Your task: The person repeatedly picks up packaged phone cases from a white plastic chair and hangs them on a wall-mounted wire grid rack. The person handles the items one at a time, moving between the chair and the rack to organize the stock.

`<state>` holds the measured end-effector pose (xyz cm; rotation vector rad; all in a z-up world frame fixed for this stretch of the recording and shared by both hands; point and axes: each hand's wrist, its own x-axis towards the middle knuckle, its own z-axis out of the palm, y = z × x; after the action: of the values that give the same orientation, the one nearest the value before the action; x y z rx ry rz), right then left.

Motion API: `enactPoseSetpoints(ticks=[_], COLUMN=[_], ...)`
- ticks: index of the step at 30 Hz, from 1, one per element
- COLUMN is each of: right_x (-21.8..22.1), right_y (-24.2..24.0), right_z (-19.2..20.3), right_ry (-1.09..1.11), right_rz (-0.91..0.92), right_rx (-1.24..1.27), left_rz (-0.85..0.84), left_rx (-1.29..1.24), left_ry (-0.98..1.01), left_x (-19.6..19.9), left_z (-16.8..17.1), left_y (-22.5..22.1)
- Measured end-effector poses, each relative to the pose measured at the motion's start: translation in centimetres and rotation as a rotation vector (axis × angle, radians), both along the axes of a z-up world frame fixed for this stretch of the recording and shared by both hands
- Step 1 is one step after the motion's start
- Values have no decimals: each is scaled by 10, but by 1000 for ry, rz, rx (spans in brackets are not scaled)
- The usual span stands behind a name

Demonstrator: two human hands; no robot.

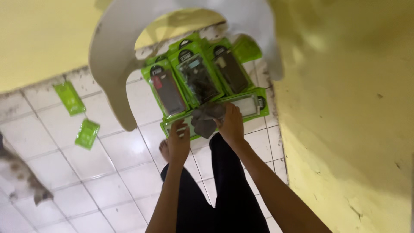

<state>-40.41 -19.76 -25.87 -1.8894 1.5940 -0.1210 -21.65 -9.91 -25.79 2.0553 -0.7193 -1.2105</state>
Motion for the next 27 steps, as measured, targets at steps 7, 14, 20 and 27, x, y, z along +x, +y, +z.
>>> enactPoseSetpoints(ticks=[7, 14, 20, 27], right_x=[7, 6, 8, 6], right_y=[-9, 0, 0, -1], right_z=[-8, -13, -20, -20], right_ry=[43, 31, 27, 60], right_rz=[128, 150, 141, 151], right_rx=[-62, -94, -131, -105], left_rz=[164, 249, 251, 238], left_rx=[-42, 107, 150, -58], left_ry=[-225, -378, -358, -310], left_x=[-28, -35, -35, -24], left_z=[-14, -17, -28, -49], left_y=[-77, -133, -138, -124])
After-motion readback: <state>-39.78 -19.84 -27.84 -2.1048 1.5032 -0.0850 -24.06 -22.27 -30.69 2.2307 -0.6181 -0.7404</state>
